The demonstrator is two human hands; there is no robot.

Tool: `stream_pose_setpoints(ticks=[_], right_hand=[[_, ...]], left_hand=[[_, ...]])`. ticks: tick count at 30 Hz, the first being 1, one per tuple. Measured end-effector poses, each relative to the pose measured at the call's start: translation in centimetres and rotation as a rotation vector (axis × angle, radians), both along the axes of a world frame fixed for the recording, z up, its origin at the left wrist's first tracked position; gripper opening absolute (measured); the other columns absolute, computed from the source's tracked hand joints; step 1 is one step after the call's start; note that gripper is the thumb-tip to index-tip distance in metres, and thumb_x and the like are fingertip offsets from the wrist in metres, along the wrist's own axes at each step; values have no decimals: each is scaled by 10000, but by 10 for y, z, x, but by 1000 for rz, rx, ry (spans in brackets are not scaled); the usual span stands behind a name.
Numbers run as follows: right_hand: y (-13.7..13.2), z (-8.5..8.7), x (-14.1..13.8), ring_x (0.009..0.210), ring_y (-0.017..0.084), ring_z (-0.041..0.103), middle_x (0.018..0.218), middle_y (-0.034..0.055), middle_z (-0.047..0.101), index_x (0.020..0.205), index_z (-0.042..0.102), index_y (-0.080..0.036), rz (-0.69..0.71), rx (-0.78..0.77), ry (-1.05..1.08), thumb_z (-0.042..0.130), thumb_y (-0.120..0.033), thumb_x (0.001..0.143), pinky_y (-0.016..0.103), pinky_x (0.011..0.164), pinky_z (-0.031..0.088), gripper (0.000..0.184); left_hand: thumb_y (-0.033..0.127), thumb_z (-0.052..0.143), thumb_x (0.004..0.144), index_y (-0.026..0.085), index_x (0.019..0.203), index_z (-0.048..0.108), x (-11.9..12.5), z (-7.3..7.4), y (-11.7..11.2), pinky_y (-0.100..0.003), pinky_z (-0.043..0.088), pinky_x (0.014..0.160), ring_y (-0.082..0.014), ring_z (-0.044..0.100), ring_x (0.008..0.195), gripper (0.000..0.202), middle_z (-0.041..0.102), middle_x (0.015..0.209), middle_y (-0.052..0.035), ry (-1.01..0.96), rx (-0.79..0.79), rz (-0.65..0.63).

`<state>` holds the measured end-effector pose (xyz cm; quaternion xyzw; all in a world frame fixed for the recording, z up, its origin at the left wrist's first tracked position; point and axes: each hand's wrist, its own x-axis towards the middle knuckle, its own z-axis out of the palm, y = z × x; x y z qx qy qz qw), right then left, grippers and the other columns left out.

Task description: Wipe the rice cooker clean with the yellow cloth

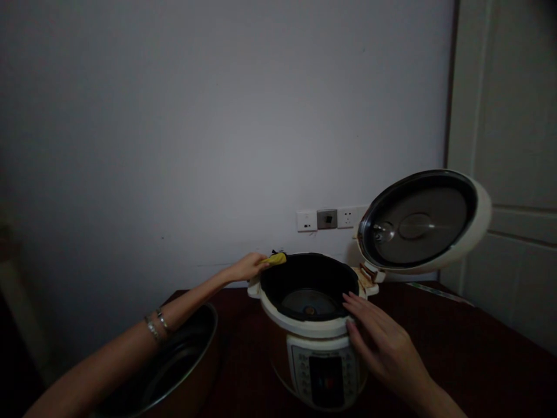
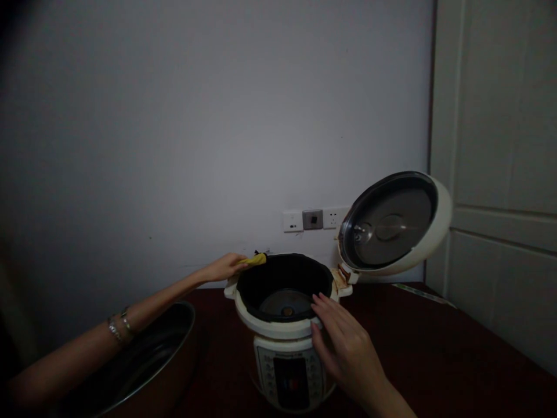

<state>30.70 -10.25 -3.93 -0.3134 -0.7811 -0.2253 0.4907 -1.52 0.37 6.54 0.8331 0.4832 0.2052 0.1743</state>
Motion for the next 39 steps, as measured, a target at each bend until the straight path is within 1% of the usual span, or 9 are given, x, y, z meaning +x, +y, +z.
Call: stream_pose_setpoints(ticks=[7, 11, 16, 19, 23, 26, 31, 33, 39], right_hand=[[0, 3, 1, 1062, 230, 623, 1119, 118, 668, 1115, 615, -139, -1, 37, -20, 521, -209, 848, 363, 881, 548, 291], [1, 4, 1, 1031, 226, 639, 1104, 101, 677, 1094, 635, -164, -2, 37, -6, 530, -226, 842, 354, 867, 554, 280], [2, 4, 2, 1022, 222, 644, 1102, 97, 678, 1096, 639, -172, 12, 41, -1, 527, -228, 843, 347, 864, 555, 282], [2, 4, 2, 1018, 220, 645, 1097, 95, 680, 1090, 636, -172, 8, 57, -1, 524, -222, 845, 345, 859, 557, 274], [3, 2, 2, 1023, 224, 643, 1103, 101, 677, 1098, 627, -156, 1, 68, -11, 531, -209, 841, 351, 863, 554, 280], [4, 2, 3, 1022, 223, 643, 1105, 96, 677, 1106, 623, -163, 14, 74, -8, 538, -209, 832, 349, 859, 555, 290], [5, 2, 3, 1029, 215, 639, 1112, 93, 674, 1114, 610, -160, 9, 83, -32, 543, -201, 831, 341, 865, 554, 294], [5, 2, 3, 1025, 217, 641, 1108, 98, 675, 1110, 608, -151, 1, 91, -41, 548, -202, 830, 342, 858, 557, 291], [6, 1, 4, 1031, 212, 638, 1111, 99, 674, 1119, 607, -145, 15, 107, -35, 549, -186, 824, 332, 863, 552, 304]], left_hand=[[434, 471, 819, 180, 642, 571, -12, 7, -35, -245, 257, 516, -113, 368, 529, 326, 468, 558, 14, 68, 73, -15], [446, 485, 813, 174, 661, 584, -9, 14, -58, -237, 242, 485, -103, 372, 503, 326, 493, 563, 9, 80, 18, -1], [445, 451, 837, 175, 814, 613, -6, 22, -78, -224, 268, 462, -110, 446, 480, 315, 556, 592, 5, 159, -134, 45], [386, 453, 841, 169, 750, 617, -15, 37, -73, -226, 273, 485, -114, 455, 511, 286, 572, 606, -16, 212, 118, 99], [317, 403, 861, 154, 846, 630, -32, 55, -49, -233, 300, 555, -141, 515, 608, 280, 621, 685, -57, 239, 530, 344], [309, 420, 843, 141, 880, 647, -35, 44, -31, -236, 326, 581, -150, 541, 654, 285, 650, 746, -70, 220, 503, 352], [363, 521, 784, 126, 851, 647, -28, -8, -22, -221, 348, 528, -141, 532, 611, 275, 626, 706, -47, 42, 167, 232], [419, 512, 797, 134, 869, 623, -27, -21, -26, -218, 365, 538, -136, 524, 627, 315, 610, 723, -34, -25, 92, 146], [507, 395, 857, 157, 843, 533, -27, -22, -43, -228, 377, 601, -138, 495, 693, 377, 552, 748, -13, 33, 104, 125]])
